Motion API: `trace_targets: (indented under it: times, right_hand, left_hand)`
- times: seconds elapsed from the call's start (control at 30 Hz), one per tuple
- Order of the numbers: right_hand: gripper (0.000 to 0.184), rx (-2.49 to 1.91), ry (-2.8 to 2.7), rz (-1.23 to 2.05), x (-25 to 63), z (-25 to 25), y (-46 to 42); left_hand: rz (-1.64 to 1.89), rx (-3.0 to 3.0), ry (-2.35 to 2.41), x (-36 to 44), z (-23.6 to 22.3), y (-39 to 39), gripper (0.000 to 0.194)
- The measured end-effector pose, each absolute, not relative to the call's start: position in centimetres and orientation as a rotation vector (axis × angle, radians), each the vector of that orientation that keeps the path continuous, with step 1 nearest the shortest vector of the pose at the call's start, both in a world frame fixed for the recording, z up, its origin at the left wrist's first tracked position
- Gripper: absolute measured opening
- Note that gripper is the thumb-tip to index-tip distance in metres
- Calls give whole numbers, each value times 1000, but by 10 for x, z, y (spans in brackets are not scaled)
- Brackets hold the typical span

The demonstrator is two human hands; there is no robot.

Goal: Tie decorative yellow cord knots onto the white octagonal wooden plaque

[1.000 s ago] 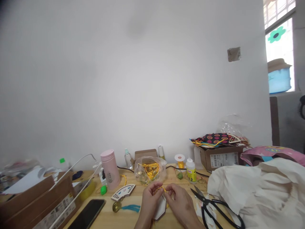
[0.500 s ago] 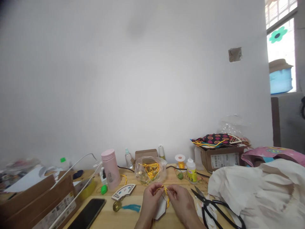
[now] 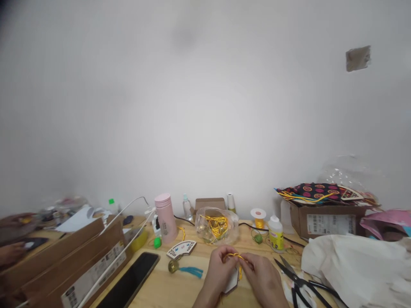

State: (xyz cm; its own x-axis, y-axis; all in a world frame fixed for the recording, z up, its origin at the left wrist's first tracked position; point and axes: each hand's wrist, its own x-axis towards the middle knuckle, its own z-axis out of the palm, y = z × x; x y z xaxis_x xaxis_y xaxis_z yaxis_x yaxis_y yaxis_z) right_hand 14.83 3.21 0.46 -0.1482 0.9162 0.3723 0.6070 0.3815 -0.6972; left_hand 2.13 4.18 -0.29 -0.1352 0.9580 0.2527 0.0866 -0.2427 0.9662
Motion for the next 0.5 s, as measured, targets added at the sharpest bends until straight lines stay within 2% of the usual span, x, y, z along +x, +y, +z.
trace_targets:
  times: [0.2,0.5]
  right_hand:
    - [27,-1180,-1813,655,151,2,35]
    - [27,-1247,-1890,663,155,-4,42]
  left_hand:
    - [1390,1412,1263,22,-5,41,14]
    - [1371,1341,1413,22,-4,38,15]
